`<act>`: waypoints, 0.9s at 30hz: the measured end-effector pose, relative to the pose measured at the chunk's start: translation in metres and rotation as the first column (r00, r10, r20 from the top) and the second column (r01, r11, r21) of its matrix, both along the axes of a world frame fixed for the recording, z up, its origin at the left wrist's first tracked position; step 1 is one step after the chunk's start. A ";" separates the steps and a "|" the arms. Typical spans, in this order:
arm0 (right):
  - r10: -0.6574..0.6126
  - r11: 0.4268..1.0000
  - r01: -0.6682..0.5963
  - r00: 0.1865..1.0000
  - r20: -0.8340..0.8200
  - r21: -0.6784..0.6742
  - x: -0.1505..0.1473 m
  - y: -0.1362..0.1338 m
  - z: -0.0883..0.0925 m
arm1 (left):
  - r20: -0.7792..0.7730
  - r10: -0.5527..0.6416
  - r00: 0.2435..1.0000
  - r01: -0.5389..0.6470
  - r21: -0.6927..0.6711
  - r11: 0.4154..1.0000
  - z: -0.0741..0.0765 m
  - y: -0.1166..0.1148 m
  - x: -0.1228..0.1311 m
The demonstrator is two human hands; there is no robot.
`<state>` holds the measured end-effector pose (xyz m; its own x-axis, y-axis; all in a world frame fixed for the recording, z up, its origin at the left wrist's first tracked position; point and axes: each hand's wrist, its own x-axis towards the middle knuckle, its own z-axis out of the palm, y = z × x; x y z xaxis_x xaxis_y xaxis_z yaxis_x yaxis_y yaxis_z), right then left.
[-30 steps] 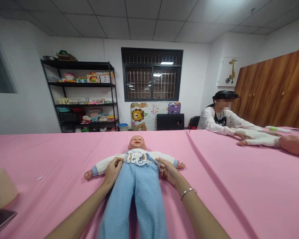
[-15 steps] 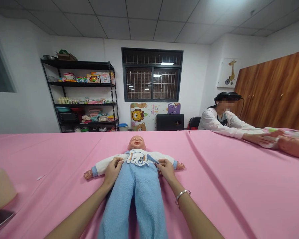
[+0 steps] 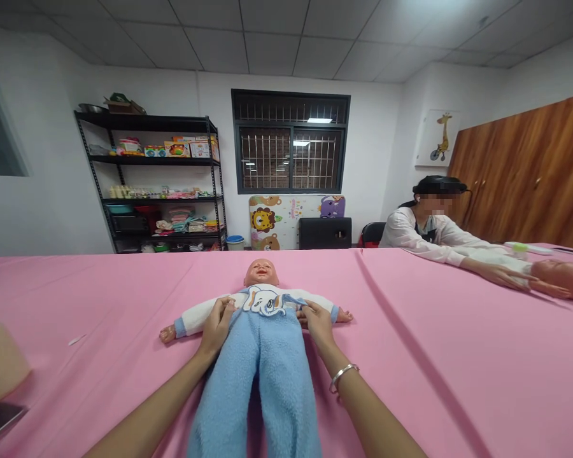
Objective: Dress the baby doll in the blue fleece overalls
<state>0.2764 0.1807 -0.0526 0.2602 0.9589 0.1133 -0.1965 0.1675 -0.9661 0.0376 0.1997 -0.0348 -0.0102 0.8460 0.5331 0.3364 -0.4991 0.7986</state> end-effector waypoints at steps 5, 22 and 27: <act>-0.061 0.990 0.040 0.986 0.155 0.135 -0.005 0.003 -0.002 | -0.033 0.005 0.999 -0.003 0.068 0.998 0.003 -0.004 0.003; -0.044 0.970 -0.044 0.937 0.348 0.239 -0.009 0.008 -0.009 | -0.034 0.244 0.969 -0.244 0.025 0.970 0.002 0.005 -0.014; 0.004 0.977 -0.096 0.901 0.434 0.192 -0.015 0.004 -0.007 | -0.027 0.192 0.981 -0.190 0.074 0.979 0.005 -0.004 -0.006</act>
<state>0.2618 0.1851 -0.0592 0.0941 0.9131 0.3968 0.2152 0.3705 -0.9036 0.0320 0.1961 -0.0294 -0.1486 0.7902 0.5946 0.4572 -0.4783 0.7498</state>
